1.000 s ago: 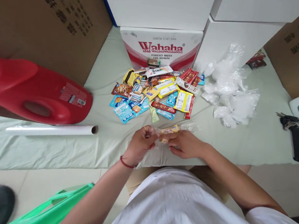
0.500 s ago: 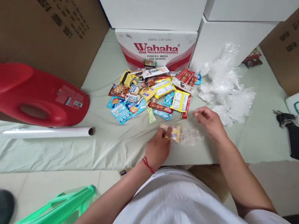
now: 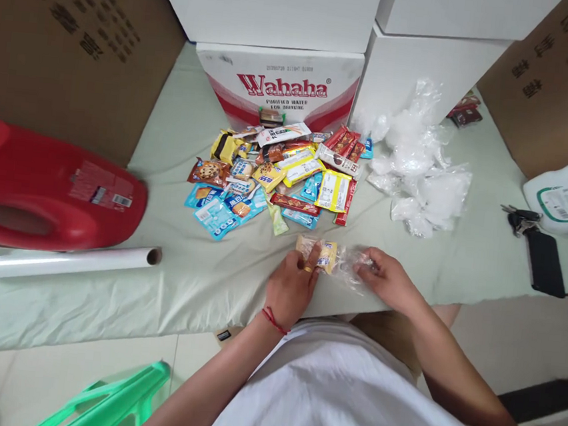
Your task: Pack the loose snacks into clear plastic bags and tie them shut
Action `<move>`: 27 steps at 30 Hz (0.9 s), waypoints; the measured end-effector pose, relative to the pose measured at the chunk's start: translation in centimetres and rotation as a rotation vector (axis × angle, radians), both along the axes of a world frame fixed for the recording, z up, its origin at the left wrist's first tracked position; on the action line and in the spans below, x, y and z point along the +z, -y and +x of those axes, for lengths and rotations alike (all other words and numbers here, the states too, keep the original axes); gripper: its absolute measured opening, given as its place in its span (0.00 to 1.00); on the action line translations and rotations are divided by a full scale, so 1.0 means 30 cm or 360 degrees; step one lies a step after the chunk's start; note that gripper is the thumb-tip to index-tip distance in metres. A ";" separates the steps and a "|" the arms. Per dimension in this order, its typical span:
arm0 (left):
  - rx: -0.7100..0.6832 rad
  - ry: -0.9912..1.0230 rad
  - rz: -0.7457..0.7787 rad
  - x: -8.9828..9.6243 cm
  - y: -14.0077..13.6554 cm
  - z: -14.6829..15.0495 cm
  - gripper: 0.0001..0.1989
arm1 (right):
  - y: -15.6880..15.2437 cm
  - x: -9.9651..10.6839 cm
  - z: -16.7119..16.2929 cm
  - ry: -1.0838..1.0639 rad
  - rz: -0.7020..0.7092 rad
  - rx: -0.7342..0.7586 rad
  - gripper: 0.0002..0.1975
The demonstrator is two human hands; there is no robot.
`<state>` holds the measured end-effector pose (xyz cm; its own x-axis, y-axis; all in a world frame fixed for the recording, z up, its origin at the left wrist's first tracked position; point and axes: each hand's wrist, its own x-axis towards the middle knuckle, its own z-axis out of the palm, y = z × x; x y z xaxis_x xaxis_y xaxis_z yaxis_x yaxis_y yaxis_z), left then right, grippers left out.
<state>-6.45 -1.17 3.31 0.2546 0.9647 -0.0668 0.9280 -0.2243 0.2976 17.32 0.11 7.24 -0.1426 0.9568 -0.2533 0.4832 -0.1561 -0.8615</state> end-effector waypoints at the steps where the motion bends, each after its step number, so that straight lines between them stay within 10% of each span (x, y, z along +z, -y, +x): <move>1: -0.0006 0.0000 0.0009 -0.002 -0.002 -0.001 0.27 | 0.001 0.009 -0.024 -0.0090 -0.0058 -0.0085 0.13; 10: -0.0085 0.0142 -0.0129 0.011 -0.032 0.005 0.20 | -0.124 -0.014 -0.356 0.0134 0.0202 -0.0252 0.08; 16: -0.0325 0.1114 -0.0190 0.009 -0.043 -0.108 0.15 | -0.059 0.018 -0.418 0.0740 0.0355 0.0138 0.18; 23: 0.0583 0.1943 0.0063 0.060 0.028 -0.160 0.09 | 0.030 -0.027 -0.443 0.1084 0.0567 0.0437 0.29; 27: -0.0221 0.1469 0.0013 0.101 -0.037 -0.120 0.20 | 0.075 -0.070 -0.440 0.1131 0.0656 0.0531 0.23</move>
